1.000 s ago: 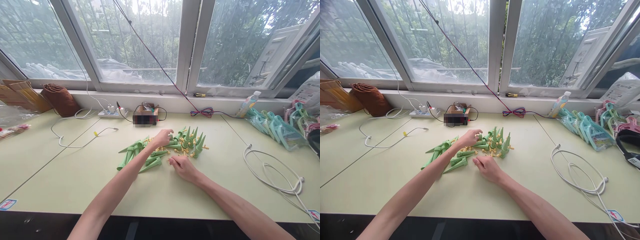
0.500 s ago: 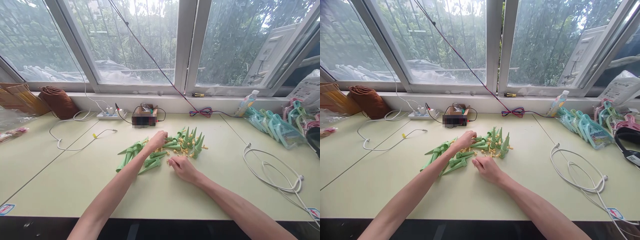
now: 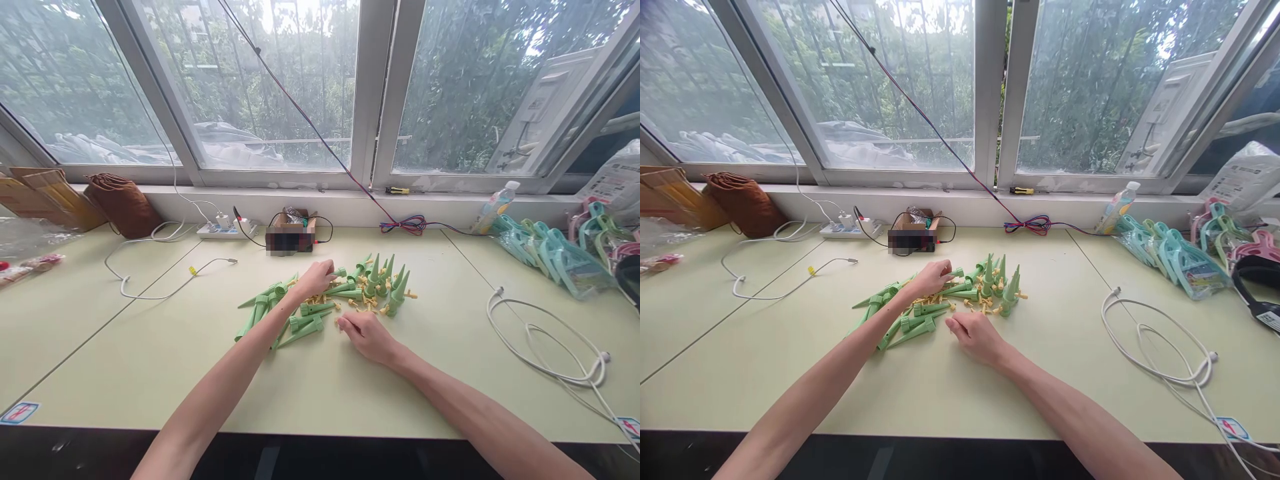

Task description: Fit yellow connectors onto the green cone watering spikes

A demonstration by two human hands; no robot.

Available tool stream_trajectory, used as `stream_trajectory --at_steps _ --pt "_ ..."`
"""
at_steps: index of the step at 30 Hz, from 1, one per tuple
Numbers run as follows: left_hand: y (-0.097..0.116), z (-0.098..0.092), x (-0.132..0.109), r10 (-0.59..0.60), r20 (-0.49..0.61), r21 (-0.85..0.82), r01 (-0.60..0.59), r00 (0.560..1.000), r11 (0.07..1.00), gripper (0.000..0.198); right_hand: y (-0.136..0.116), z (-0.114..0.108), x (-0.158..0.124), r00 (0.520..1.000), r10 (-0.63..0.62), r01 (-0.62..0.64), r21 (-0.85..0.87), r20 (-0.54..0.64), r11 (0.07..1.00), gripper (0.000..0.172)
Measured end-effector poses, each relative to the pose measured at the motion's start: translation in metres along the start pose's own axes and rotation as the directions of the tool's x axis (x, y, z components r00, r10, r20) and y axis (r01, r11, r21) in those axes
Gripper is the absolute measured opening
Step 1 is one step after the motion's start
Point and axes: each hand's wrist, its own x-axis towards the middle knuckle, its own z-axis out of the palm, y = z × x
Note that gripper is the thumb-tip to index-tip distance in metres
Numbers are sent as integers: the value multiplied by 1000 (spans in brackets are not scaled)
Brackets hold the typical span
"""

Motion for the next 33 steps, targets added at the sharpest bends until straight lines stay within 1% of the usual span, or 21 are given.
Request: stream_trajectory --at_steps 4,6,8,10,11,13,15,16,19,20,22,23,24,25,26,29,31,33 --pt "7 -11 -11 -9 -62 -18 8 998 1000 12 1 0 0 1000 -7 7 -2 -24 1000 40" --pt "11 -18 -22 15 -107 -60 -22 994 998 13 0 0 0 996 -7 6 -8 -83 1000 38" --pt "15 -24 -38 34 -136 -127 -52 990 991 17 -2 -1 1 981 28 -27 6 -192 1000 31" --pt "18 -27 -55 52 -111 -227 -76 993 971 21 -3 -3 1 950 71 -62 39 -303 997 21" --pt "19 -27 -63 66 -82 -279 -87 994 956 23 -4 -3 1 936 82 -69 50 -343 996 20" --pt "22 -26 -77 95 -34 -364 -101 995 926 25 -4 -4 1 923 77 -66 43 -376 997 31" --pt "25 -23 -87 125 3 -438 -111 992 892 25 -3 -4 0 931 56 -56 9 -360 998 42" --pt "27 -22 -90 135 17 -474 -111 991 874 26 -3 -3 0 938 43 -49 -10 -344 999 43" --pt "29 -21 -95 146 81 -600 -68 986 797 32 -1 -2 0 949 10 -29 -54 -316 998 35" --pt "28 -22 -96 152 102 -654 -49 983 755 38 0 -2 0 948 10 -30 -57 -318 998 32" --pt "26 -22 -96 190 124 -778 -23 974 628 56 0 -3 1 942 24 -42 -49 -336 998 31" --pt "24 -22 -96 213 116 -828 -24 970 561 63 0 -4 1 937 32 -51 -45 -347 998 31" --pt "22 -21 -96 226 92 -861 -37 970 507 65 -1 -4 1 934 38 -57 -43 -355 997 30" --pt "20 -20 -97 221 59 -876 -56 973 478 62 -1 -5 1 932 41 -61 -44 -360 997 30" --pt "19 -17 -97 201 24 -875 -76 979 477 56 -1 -5 1 932 41 -61 -45 -361 997 30" --pt "19 -7 -99 125 -61 -816 -121 990 565 38 -2 -5 0 940 34 -47 -28 -339 999 32" --pt "21 -1 -100 112 -107 -767 -154 988 623 28 -3 -5 -1 950 16 -21 -12 -313 1000 34" --pt "22 2 -101 115 -159 -722 -195 981 664 23 -4 -4 -1 956 -4 2 -8 -292 1000 36"
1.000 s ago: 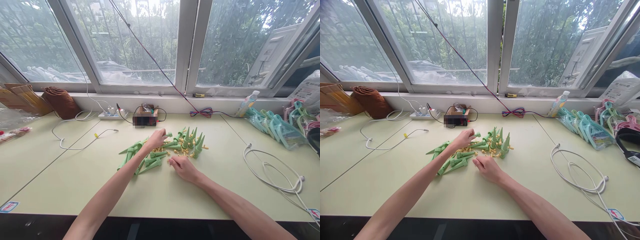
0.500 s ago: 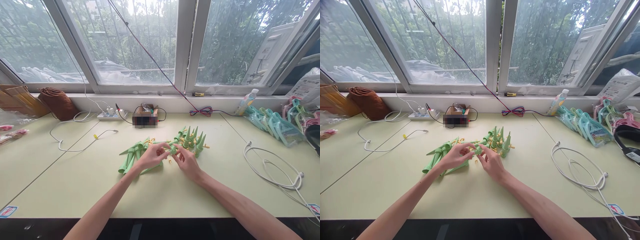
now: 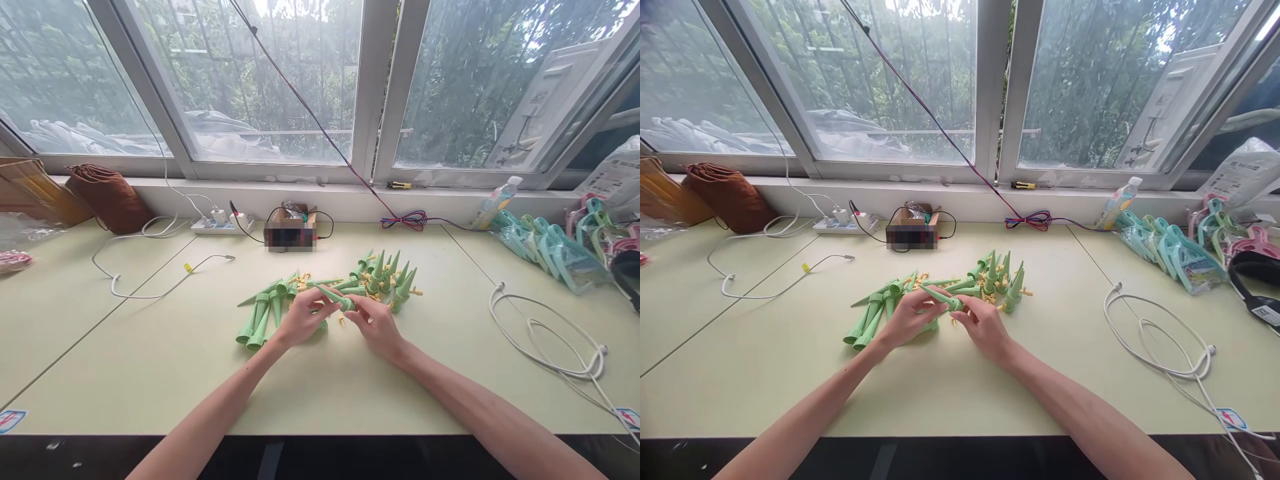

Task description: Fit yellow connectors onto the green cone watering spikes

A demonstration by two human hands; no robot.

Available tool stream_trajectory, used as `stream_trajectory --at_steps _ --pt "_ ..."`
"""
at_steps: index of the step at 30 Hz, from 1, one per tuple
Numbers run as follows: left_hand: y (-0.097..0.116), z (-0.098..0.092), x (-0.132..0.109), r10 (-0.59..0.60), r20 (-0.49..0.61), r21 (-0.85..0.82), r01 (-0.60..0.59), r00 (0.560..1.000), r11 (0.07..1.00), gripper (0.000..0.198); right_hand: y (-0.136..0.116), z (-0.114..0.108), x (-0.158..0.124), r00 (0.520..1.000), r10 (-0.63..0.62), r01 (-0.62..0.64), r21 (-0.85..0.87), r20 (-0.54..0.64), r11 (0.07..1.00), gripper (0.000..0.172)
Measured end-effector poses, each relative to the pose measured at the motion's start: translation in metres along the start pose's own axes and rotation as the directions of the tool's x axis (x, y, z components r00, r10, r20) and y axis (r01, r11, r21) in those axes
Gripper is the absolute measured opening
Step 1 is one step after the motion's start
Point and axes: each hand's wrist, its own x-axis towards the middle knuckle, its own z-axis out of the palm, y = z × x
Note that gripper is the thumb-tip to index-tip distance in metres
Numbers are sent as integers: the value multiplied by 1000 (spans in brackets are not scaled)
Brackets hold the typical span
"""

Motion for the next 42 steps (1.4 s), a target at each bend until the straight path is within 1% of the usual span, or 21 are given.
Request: stream_trajectory --at_steps 3,5,8,10,12,14,17,21,24,27,31,33,37,42 --pt "-2 -1 0 34 -64 35 -31 997 999 23 1 -1 1 1000 -13 12 -29 -24 999 36" --pt "-3 -4 0 30 -123 17 -29 992 999 25 2 -4 2 994 -29 22 -70 -102 997 34" --pt "-5 -8 -1 16 -183 -37 -23 983 999 26 4 -10 5 968 -68 22 -189 -241 982 30" --pt "-4 -8 -1 12 -191 -60 -23 981 998 27 5 -15 6 958 -98 14 -296 -271 955 29" --pt "-3 -8 -1 7 -187 -70 -21 982 997 28 4 -19 7 962 -124 22 -383 -242 924 29" --pt "-2 -6 -2 5 -180 -80 -20 984 997 27 4 -22 7 977 -116 22 -458 -179 889 29" --pt "-1 -2 -4 11 -164 -109 -29 986 994 27 4 -27 6 996 -45 -9 -563 -81 826 29" --pt "-3 3 -9 25 -127 -81 -35 992 996 28 4 -31 5 998 63 -48 -642 0 765 23" --pt "-5 8 -13 48 -81 8 -47 996 999 27 3 -30 5 991 118 -45 -664 65 746 14" --pt "-8 14 -17 77 -34 93 -74 996 993 26 2 -27 4 982 145 -24 -684 121 729 9" --pt "-10 20 -21 118 45 217 -125 992 968 21 -2 -24 3 970 186 -26 -699 154 715 9" --pt "-10 22 -22 121 81 252 -138 989 958 19 -5 -23 3 961 216 -36 -699 171 714 11" --pt "-11 26 -22 96 79 227 -112 992 968 19 -5 -22 4 947 249 -39 -700 201 713 18" --pt "-16 28 -20 71 19 151 -73 997 986 22 -1 -18 3 948 238 -25 -696 211 717 24"
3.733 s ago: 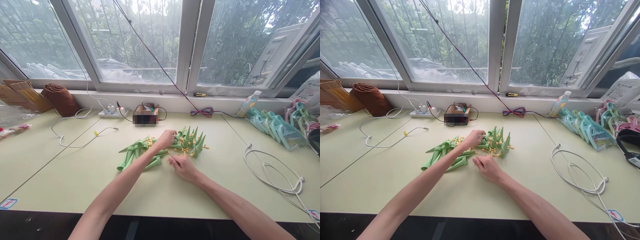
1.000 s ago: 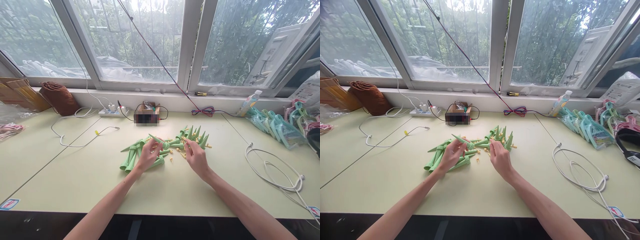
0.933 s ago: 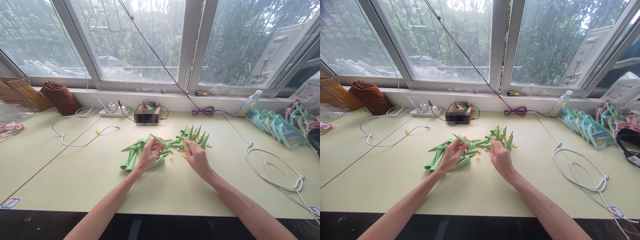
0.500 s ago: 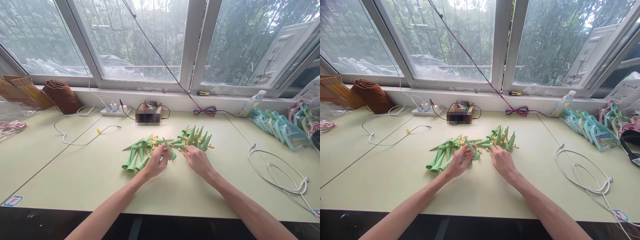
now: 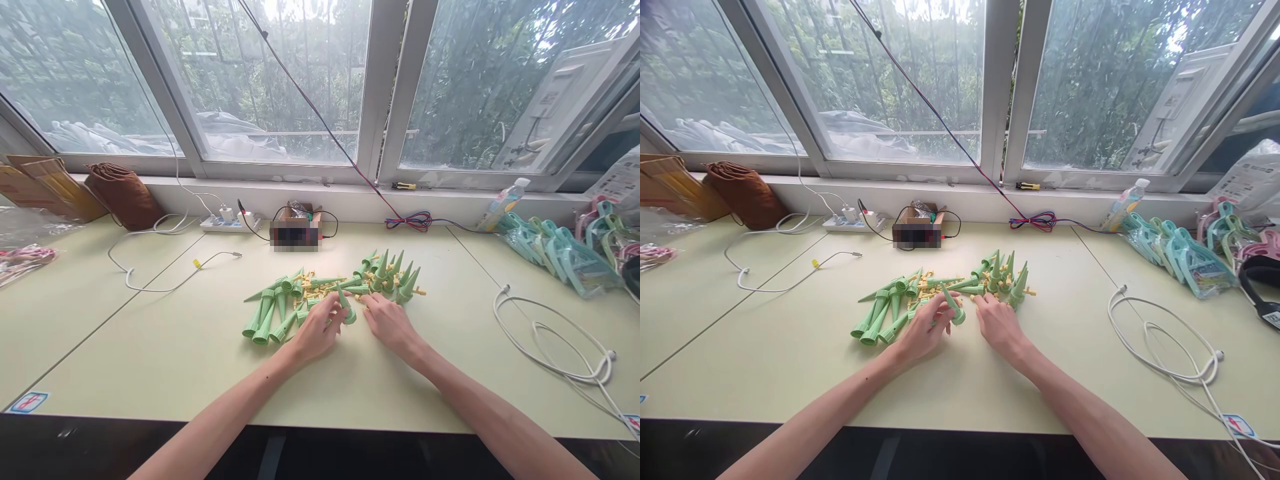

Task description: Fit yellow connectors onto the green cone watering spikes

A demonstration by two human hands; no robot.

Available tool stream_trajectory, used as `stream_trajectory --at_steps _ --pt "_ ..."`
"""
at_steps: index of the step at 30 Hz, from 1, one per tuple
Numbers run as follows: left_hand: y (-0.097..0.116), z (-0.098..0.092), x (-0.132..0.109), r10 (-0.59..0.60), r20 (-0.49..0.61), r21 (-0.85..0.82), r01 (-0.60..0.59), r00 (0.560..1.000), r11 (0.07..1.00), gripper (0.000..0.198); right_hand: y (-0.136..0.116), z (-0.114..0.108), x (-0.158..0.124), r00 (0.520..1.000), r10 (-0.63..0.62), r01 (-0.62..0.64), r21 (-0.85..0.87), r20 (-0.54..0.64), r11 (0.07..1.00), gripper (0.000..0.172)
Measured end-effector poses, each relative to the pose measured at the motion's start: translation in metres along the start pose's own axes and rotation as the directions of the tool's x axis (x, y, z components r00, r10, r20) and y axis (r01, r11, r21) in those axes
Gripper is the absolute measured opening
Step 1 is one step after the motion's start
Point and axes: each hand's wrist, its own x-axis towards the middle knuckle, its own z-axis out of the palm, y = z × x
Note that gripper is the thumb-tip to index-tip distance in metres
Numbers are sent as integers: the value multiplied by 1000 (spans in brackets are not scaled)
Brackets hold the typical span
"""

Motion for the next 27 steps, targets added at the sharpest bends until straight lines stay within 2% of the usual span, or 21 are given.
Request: stream_trajectory --at_steps 6,12,20,27 --pt "0 -2 5 -38 -57 -116 31 998 993 21 -1 2 0 999 -30 33 74 -35 997 24" --pt "-1 -5 8 -49 -116 -141 33 992 989 25 -5 1 -1 983 -80 118 231 -166 966 20" --pt "5 -7 10 -77 -164 -126 57 984 990 29 -9 -2 -3 907 -101 297 452 -408 841 22" --pt "5 -7 10 -75 -166 -93 60 983 994 28 -11 -1 -4 857 -104 376 472 -505 797 21"
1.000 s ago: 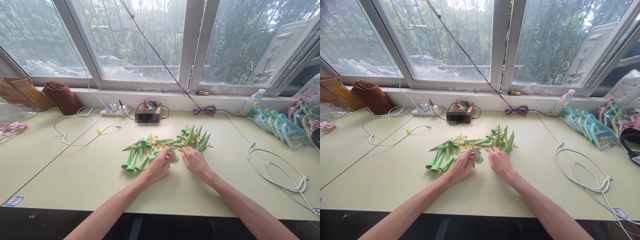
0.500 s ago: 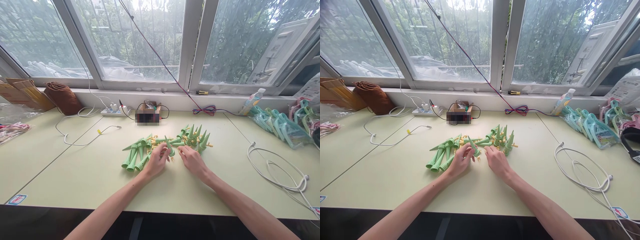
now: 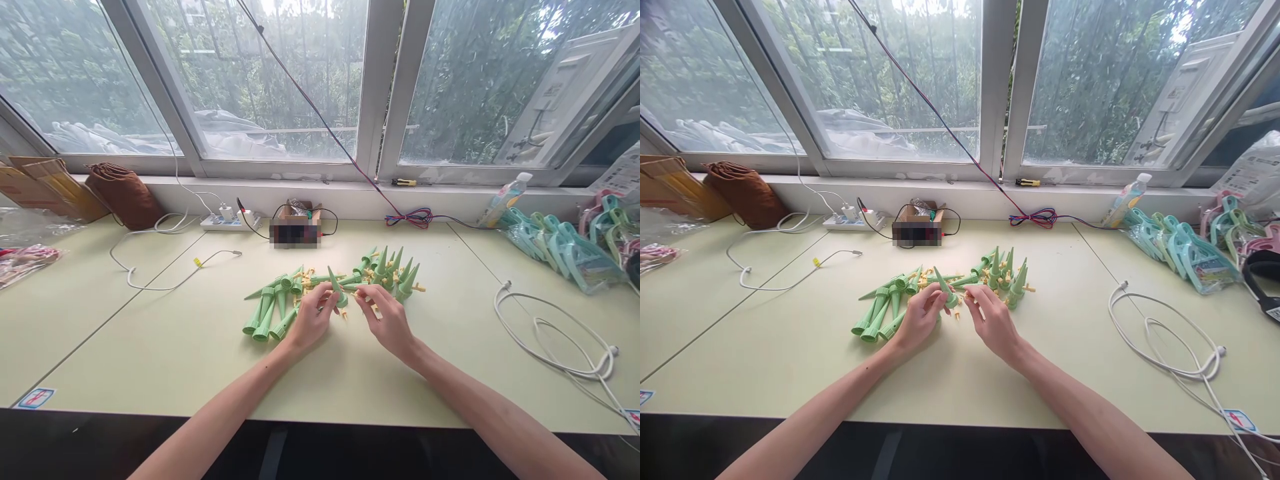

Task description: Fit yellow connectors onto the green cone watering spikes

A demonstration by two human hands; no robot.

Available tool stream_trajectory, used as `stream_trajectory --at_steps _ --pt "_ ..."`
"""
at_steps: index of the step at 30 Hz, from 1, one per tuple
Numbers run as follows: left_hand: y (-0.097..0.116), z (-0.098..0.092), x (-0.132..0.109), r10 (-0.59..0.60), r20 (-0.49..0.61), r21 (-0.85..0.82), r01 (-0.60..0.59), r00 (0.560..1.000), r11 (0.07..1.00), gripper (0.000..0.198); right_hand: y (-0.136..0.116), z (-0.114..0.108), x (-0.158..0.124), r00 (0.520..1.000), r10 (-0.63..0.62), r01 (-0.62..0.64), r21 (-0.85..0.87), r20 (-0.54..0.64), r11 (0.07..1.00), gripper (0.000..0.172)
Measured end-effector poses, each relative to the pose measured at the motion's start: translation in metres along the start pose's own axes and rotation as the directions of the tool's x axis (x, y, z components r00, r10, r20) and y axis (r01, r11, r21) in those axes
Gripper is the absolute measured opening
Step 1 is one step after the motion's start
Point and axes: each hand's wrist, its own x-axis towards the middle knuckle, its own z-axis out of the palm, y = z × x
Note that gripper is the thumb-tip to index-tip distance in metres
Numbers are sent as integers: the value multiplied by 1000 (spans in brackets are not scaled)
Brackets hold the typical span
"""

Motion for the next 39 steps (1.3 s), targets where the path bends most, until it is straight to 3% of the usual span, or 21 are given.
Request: stream_trajectory --at_steps 13,24,39 --pt "-5 1 -1 100 55 31 -102 993 994 21 0 2 -1 995 -96 96 47 -13 994 27" --pt "-4 2 -1 146 82 47 -150 986 988 22 4 3 -2 996 -81 80 62 22 995 29" --pt "-6 0 -1 236 92 237 -251 967 938 18 7 1 1 984 -171 170 23 45 985 30"
